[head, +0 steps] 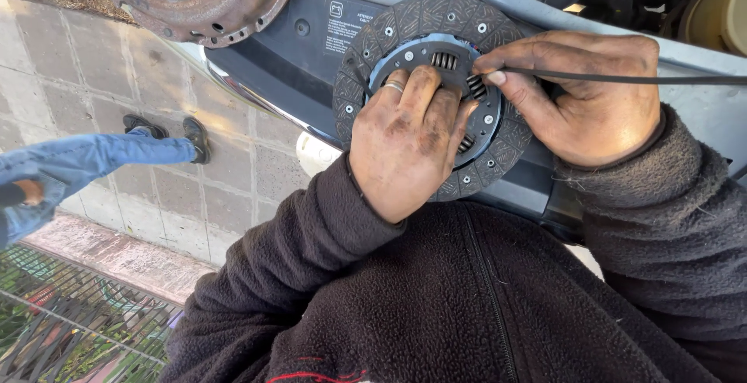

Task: The person uses a thin metal tool to adjust the springs and components on a clutch disc resting on the front of a car. They repeatedly probe and reposition parts of the disc while standing in an outdoor service area.

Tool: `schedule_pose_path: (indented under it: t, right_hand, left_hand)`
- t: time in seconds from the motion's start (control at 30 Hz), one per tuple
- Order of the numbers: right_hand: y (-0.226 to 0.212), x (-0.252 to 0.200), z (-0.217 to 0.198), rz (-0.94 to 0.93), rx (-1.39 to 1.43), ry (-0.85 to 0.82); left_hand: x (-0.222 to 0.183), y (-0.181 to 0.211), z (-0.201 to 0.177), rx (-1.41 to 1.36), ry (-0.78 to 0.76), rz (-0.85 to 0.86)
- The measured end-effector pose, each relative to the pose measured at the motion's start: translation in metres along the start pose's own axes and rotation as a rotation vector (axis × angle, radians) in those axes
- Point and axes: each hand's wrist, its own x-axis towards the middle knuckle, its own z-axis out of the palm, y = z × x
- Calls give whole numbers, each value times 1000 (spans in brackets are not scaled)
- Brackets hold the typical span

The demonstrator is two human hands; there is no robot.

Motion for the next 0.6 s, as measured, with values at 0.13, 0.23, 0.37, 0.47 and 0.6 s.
schedule_pose_path:
  t: [0.13,0.23,0.37,0.47,0.6]
  right_hand:
    - [-6,8,-2,38,18,-8]
    - [-7,10,-3,72,17,-16]
    - [-9,15,-3,103,28,-25]
    - [-10,16,-3,121,14,-32]
    - [-9,16,-3,112,72,-16]
  left_hand:
    - [0,0,-5,-16,-15,-25]
    - [1,-1,-9,-92,-32,-49]
    - [2,-7,-11,-73,-61,-2]
    - [7,-7,-16,-5,-107,55]
    - [16,-4,-26,50,-208,103]
